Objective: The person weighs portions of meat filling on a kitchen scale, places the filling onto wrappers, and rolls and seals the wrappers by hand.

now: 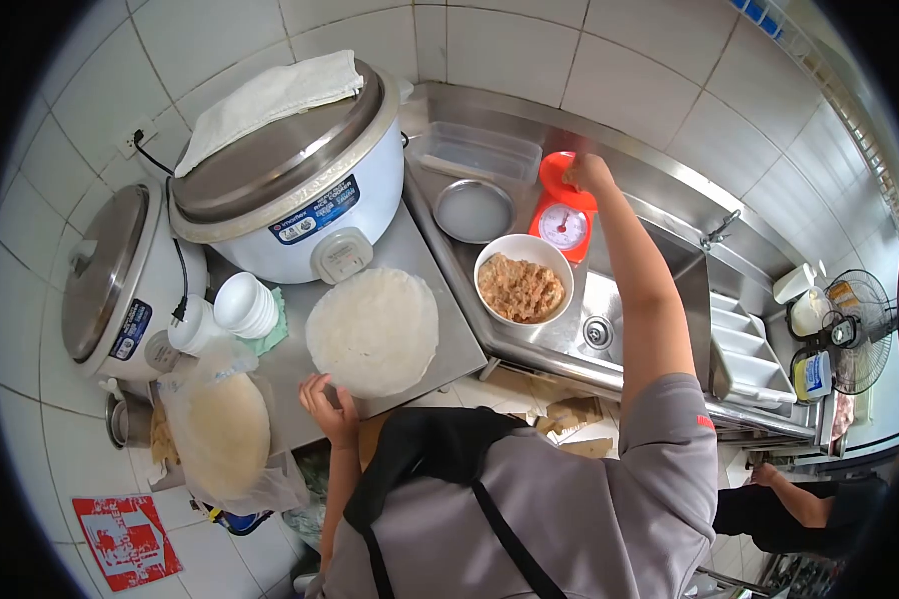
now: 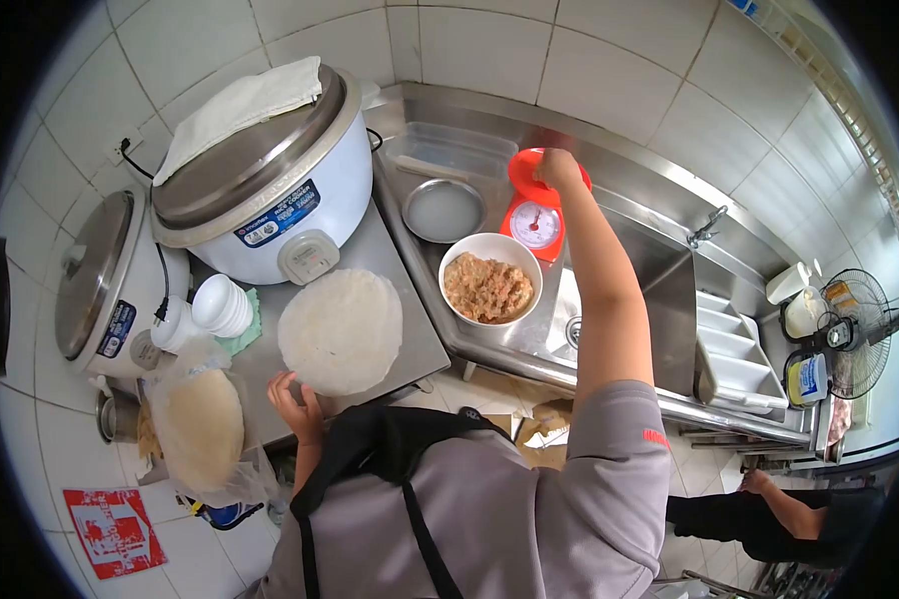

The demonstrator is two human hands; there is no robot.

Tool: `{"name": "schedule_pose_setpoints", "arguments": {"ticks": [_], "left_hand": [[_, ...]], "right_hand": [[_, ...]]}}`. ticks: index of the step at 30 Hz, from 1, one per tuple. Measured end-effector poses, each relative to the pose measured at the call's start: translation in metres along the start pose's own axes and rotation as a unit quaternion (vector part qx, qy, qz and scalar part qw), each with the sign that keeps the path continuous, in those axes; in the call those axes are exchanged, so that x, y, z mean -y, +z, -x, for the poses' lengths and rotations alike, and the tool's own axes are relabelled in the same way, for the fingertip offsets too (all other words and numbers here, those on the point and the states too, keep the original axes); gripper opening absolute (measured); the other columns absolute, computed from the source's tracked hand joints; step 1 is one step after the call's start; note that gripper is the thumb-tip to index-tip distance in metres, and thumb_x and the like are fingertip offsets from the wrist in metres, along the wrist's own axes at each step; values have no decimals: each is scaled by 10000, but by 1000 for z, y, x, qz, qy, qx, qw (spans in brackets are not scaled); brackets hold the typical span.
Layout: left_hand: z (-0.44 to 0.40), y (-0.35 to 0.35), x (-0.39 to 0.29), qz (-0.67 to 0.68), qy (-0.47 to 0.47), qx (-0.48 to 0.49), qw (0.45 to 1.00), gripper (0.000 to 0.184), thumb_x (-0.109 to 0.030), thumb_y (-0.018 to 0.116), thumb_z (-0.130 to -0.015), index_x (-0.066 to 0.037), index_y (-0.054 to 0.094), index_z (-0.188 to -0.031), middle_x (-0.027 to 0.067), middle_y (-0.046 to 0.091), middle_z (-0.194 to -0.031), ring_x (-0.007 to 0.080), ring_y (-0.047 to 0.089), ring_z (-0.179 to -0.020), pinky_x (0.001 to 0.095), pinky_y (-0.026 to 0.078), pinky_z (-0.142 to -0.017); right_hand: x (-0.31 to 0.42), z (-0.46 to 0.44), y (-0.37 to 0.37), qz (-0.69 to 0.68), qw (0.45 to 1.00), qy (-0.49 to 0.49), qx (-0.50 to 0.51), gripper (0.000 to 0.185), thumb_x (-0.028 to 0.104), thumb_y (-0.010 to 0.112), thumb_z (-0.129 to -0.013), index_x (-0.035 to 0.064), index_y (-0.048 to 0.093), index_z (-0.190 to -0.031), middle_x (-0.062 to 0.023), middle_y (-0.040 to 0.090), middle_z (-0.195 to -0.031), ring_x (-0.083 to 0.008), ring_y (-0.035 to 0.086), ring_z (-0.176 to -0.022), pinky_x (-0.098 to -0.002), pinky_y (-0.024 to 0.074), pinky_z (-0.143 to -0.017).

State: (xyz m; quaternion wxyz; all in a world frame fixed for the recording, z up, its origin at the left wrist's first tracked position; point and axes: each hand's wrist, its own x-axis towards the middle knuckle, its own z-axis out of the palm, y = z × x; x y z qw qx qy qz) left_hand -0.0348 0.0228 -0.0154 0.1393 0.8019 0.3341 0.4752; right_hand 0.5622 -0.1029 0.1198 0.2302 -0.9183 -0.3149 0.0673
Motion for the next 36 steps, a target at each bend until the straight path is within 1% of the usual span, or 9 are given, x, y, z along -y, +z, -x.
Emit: {"name": "schedule_pose_setpoints", "arguments": {"ticks": [3, 7, 11, 14, 16, 20, 25, 28, 36], "left_hand": [[1, -1, -2, -6, -3, -3, 1000, 254, -116, 539, -783, -9, 534, -1013, 163, 544, -1004, 359, 488, -1025, 529, 291, -1015], [4, 2, 2, -11, -11, -2, 1000, 252, -124, 540, -789, -8, 535, -1013, 165, 544, -1009, 361, 487, -1030, 528, 292, -1014], [4, 2, 1, -16, -12, -5, 1000, 251, -129, 542, -792, -9, 537, -1013, 165, 545, -1015, 360, 485, -1032, 531, 293, -1012], [4, 2, 0, -25, -6, -8, 1000, 251, -129, 543, -791, -10, 537, -1012, 167, 544, -1016, 357, 488, -1026, 533, 293, -1011], [4, 3, 1, -17, -8, -11, 1000, 250, -130, 545, -790, -11, 537, -1011, 168, 543, -1017, 356, 491, -1021, 535, 293, -1012], [4, 2, 3, -5, 1, 12, 1000, 261, -51, 542, -777, 1, 532, -1032, 179, 518, -1065, 374, 444, -1074, 470, 333, -959], [3, 2, 0, -1, 1, 23, 1000, 253, -52, 542, -781, 5, 530, -1027, 183, 518, -1063, 374, 446, -1076, 469, 337, -955], [2, 4, 0, -6, 0, 7, 1000, 240, -93, 547, -774, -16, 531, -1001, 172, 541, -1004, 353, 494, -1016, 536, 289, -1016], [3, 3, 1, -6, -8, -4, 1000, 251, -75, 547, -762, -19, 541, -1007, 164, 546, -1004, 354, 495, -1024, 525, 290, -1018]], "right_hand": [[24, 15, -21, 100, 993, 4, 64, 195, 103, 678, -714, -13, 596, -847, -145, 634, -694, -209, 637, -614, -313, 502, -535], [1, 0, -18, 180, 965, -139, -131, 178, 91, 678, -685, 12, 629, -837, -130, 642, -668, -234, 645, -612, -327, 510, -553], [18, 8, -44, 1, 994, -50, -102, 181, 68, 647, -678, 16, 651, -851, -111, 657, -705, -234, 641, -615, -341, 514, -580], [36, 46, -45, -61, 972, -161, -161, 256, 43, 665, -664, 19, 669, -919, -147, 679, -847, -282, 663, -717, -352, 525, -655], [44, 68, -31, -153, 984, -93, -17, 255, 20, 638, -683, 22, 670, -935, -132, 686, -853, -243, 665, -738, -339, 513, -671], [35, 107, 65, -96, 969, -190, 124, 266, 49, 626, -742, 32, 651, -1006, -88, 681, -850, -189, 648, -789, -322, 508, -676], [64, 157, 96, -54, 987, -122, 87, 330, 193, 644, -770, 82, 657, -1080, -127, 660, -998, -271, 629, -933, -359, 473, -839], [56, 144, 135, -40, 970, -210, 116, 346, 212, 644, -756, 113, 660, -1087, -136, 643, -1038, -302, 611, -953, -369, 459, -875], [65, 149, 145, 181, 955, -200, 125, 317, 18, 537, -740, 88, 662, -1022, -163, 645, -963, -327, 619, -917, -413, 492, -817]]}}
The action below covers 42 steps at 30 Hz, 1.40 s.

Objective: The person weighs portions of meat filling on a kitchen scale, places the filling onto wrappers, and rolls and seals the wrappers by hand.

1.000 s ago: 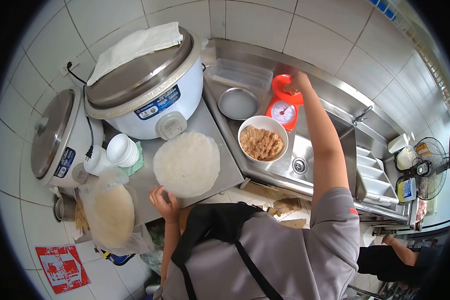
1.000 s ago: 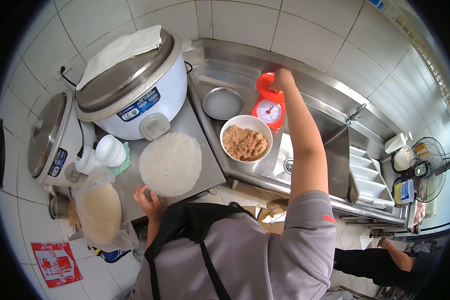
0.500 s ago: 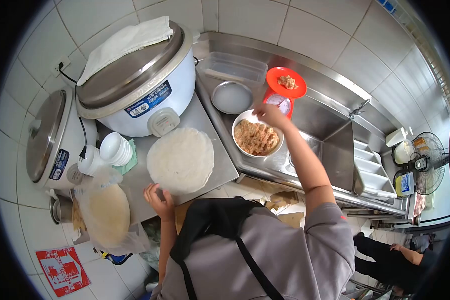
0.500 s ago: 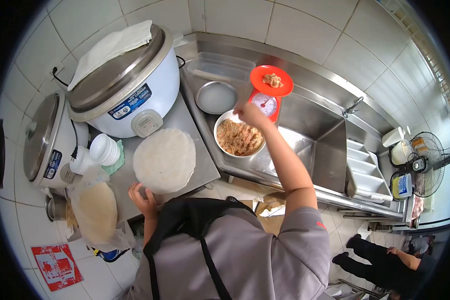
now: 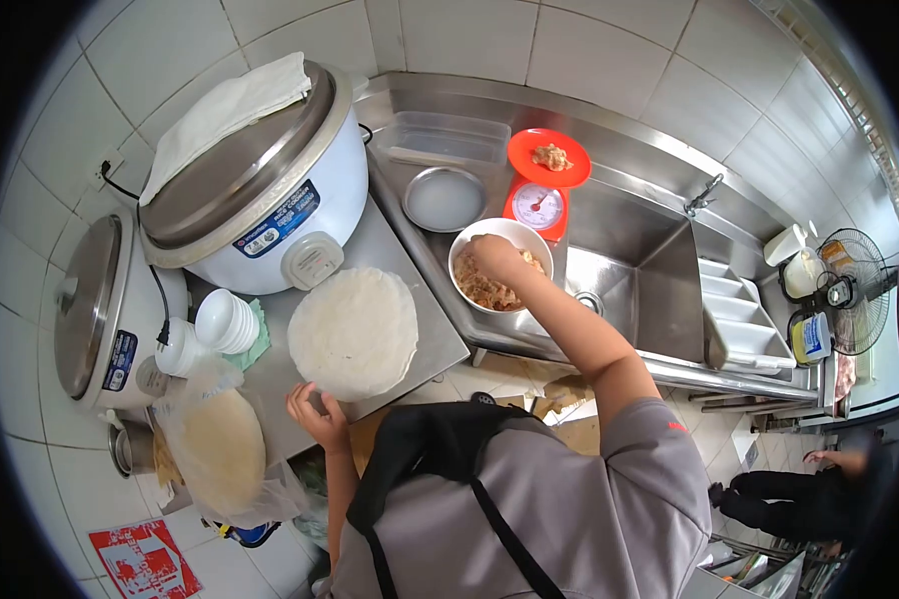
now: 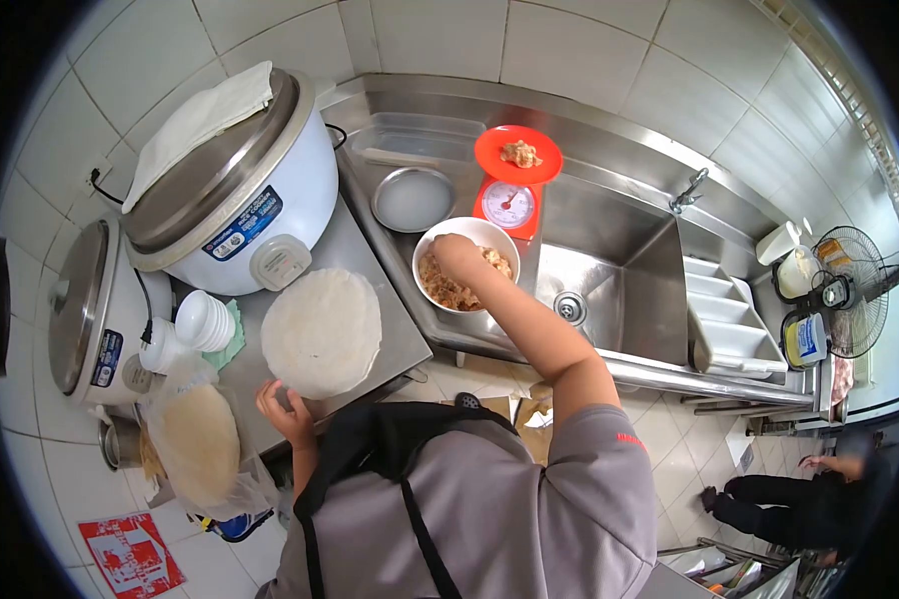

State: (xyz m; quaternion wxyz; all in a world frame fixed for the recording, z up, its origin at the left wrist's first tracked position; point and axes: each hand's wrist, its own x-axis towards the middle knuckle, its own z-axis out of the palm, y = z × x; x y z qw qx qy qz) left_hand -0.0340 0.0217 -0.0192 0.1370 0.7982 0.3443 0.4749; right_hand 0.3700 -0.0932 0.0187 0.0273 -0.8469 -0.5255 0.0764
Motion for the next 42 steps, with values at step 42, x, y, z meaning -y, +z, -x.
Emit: {"name": "schedule_pose_setpoints", "arguments": {"ticks": [42], "left_hand": [[8, 8, 6, -80, -27, -84, 993, 261, -45, 548, -793, 36, 535, -1040, 171, 545, -1039, 348, 473, -1000, 437, 368, -881]], "right_hand": [[-125, -7, -127, -365, 922, 64, -115, 172, 185, 652, -729, 42, 643, -825, -94, 649, -686, -221, 642, -656, -341, 498, -603]]}}
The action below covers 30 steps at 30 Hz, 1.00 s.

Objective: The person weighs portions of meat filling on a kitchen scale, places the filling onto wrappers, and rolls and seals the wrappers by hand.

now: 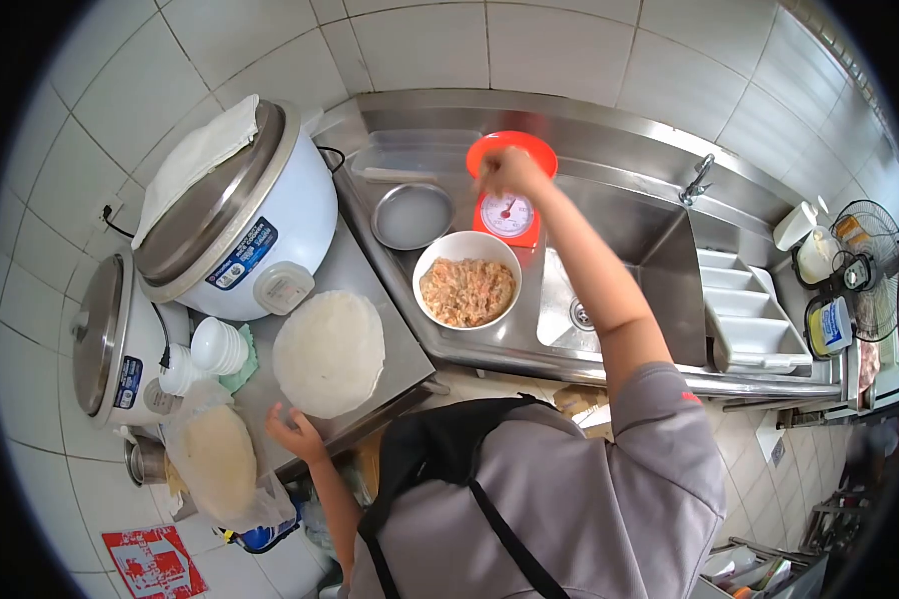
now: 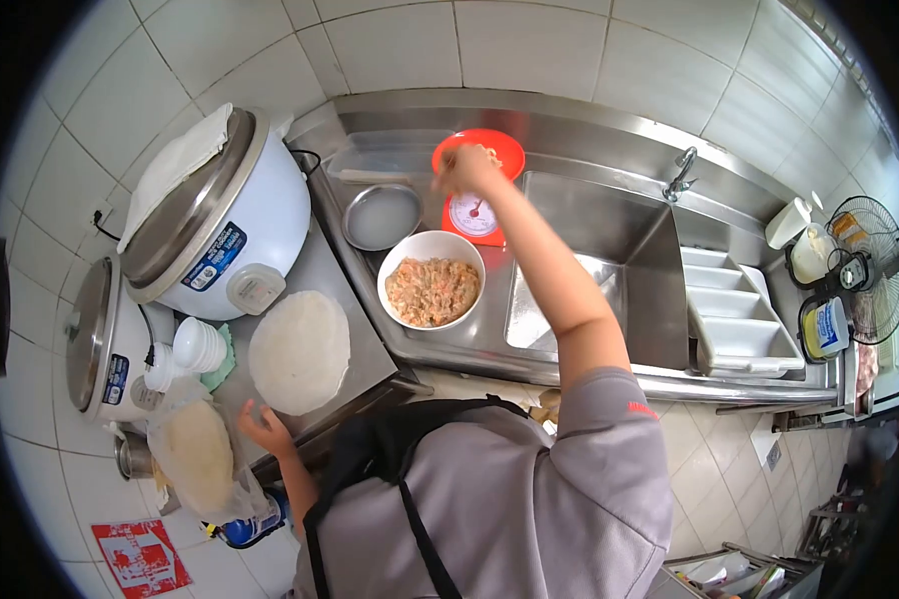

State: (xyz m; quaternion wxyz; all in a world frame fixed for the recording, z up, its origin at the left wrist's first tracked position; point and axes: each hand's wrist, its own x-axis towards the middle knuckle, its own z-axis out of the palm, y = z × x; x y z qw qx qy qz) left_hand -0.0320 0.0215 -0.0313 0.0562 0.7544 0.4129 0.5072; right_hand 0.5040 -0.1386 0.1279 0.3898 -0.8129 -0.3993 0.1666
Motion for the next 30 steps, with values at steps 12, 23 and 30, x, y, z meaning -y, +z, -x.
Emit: {"name": "schedule_pose_setpoints", "arguments": {"ticks": [12, 23, 30], "left_hand": [[1, 2, 3, -16, -1, -1, 1000, 266, -50, 558, -779, 41, 527, -1027, 165, 544, -1018, 343, 462, -994, 429, 366, -868], [-1, 3, 0, -16, -17, -4, 1000, 241, -77, 556, -799, 32, 537, -1014, 159, 569, -1016, 333, 489, -978, 419, 376, -870], [0, 3, 3, -19, -20, 0, 1000, 249, -80, 558, -800, 28, 534, -1023, 156, 567, -1026, 323, 488, -979, 407, 394, -843]], "right_hand": [[-56, -70, -42, 168, 971, -4, -172, 139, 134, 719, -656, 64, 679, -769, -101, 671, -737, -222, 646, -705, -346, 506, -650], [-57, -77, -42, 108, 979, 21, -170, 78, 104, 720, -663, 77, 679, -723, -98, 677, -714, -220, 658, -703, -338, 517, -638], [-56, -79, -39, 139, 965, 1, -223, 123, 146, 660, -715, 56, 690, -793, -133, 673, -743, -257, 653, -693, -351, 509, -658]]}}
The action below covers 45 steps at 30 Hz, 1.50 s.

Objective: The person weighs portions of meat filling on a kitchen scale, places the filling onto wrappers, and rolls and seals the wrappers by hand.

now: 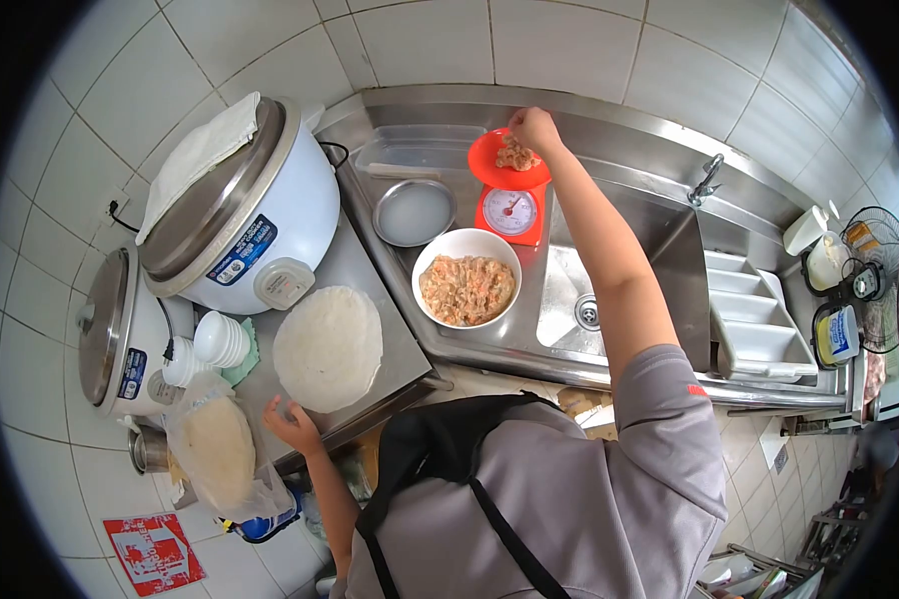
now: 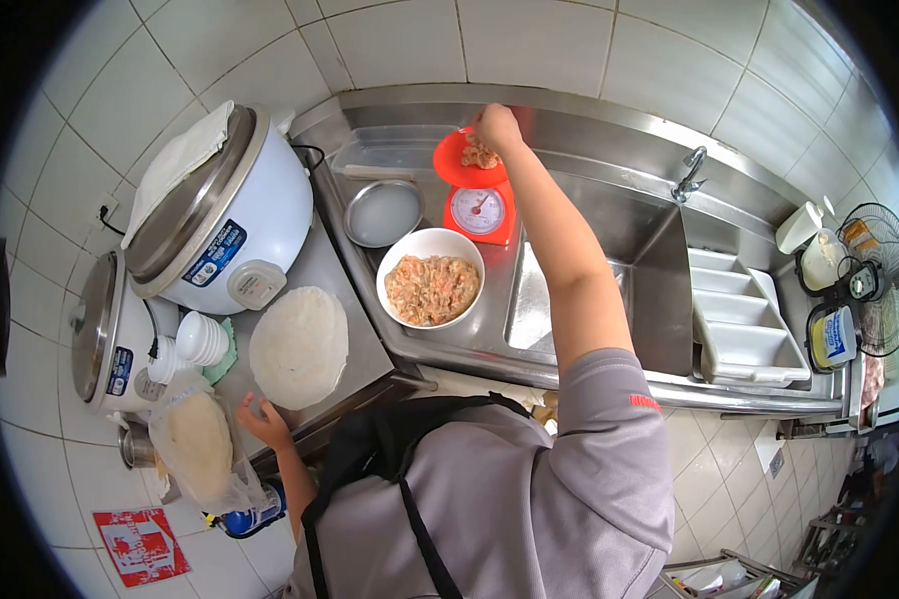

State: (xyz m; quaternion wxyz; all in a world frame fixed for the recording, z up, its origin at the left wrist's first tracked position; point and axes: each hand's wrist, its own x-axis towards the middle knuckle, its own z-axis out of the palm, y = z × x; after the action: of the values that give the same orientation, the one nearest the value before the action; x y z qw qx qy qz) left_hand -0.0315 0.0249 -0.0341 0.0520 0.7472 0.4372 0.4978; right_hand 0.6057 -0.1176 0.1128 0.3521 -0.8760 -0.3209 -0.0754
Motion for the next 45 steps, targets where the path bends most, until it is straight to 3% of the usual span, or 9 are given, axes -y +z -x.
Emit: {"name": "schedule_pose_setpoints", "arguments": {"ticks": [16, 22, 27, 31, 34, 35, 38, 43, 45], "left_hand": [[2, -1, 0, 12, -8, 2, 1000, 244, -70, 556, -800, 30, 535, -1021, 156, 565, -1025, 324, 478, -984, 409, 387, -850], [0, -2, -4, 14, 18, -1, 1000, 236, -58, 552, -798, 36, 537, -1014, 157, 565, -1024, 328, 475, -985, 416, 372, -873], [-1, -4, -9, 15, 2, -5, 1000, 240, -64, 555, -796, 32, 542, -1015, 157, 564, -1022, 331, 481, -982, 410, 370, -879], [1, -4, -7, 22, -13, -4, 1000, 267, -42, 545, -782, 23, 531, -1041, 171, 530, -1045, 325, 469, -999, 401, 389, -844], [0, -2, -2, 30, 18, -14, 999, 271, -47, 550, -779, 21, 535, -1041, 167, 537, -1039, 327, 476, -986, 400, 384, -857], [1, -2, 0, 26, 15, -13, 999, 271, -48, 551, -779, 19, 536, -1041, 166, 540, -1034, 328, 478, -982, 402, 382, -859], [3, -4, 0, 21, -1, 0, 1000, 272, -53, 553, -777, 16, 541, -1040, 167, 545, -1018, 331, 482, -974, 406, 376, -864], [-2, -6, -8, 35, 4, 20, 999, 264, -47, 555, -776, 12, 545, -1033, 174, 544, -1008, 338, 481, -971, 414, 374, -859], [-2, -6, -7, 35, 5, 20, 999, 259, -41, 557, -774, 8, 548, -1028, 174, 544, -1005, 342, 483, -968, 416, 375, -859]], "right_hand": [[36, 10, -21, -17, 998, -54, 23, 177, 159, 627, -764, 36, 674, -883, -159, 666, -830, -308, 641, -804, -374, 494, -726], [24, 4, -5, 75, 975, -158, 135, 269, 154, 628, -752, 47, 658, -998, -168, 660, -896, -319, 632, -872, -385, 496, -751], [33, 14, -1, 110, 965, -11, 238, 435, 188, 657, -746, 63, 602, -1159, -183, 651, -958, -340, 627, -910, -411, 509, -745], [34, 16, -4, 57, 970, 11, 235, 226, 179, 644, -781, -19, 660, -890, -124, 667, -664, -238, 629, -490, -337, 503, -460], [53, 19, -26, 0, 948, 116, 295, 545, 245, 703, -722, 48, 563, -1211, -188, 596, -1125, -343, 617, -969, -432, 538, -694], [32, 14, -9, 107, 979, -40, 167, 553, 261, 714, -710, 67, 571, -1207, -185, 608, -1108, -349, 609, -988, -432, 532, -746], [28, 2, -7, 162, 957, -30, 237, 580, 271, 724, -692, 102, 571, -1225, -176, 623, -1082, -358, 597, -1017, -435, 513, -811], [-9, -23, 38, 229, 903, -9, 363, 286, 337, 681, -727, 70, 614, -803, -108, 661, -803, -211, 634, -791, -400, 499, -626], [-6, -14, 42, 230, 915, -21, 330, 249, 309, 662, -742, 73, 620, -811, -102, 657, -766, -225, 622, -706, -386, 486, -578]]}}
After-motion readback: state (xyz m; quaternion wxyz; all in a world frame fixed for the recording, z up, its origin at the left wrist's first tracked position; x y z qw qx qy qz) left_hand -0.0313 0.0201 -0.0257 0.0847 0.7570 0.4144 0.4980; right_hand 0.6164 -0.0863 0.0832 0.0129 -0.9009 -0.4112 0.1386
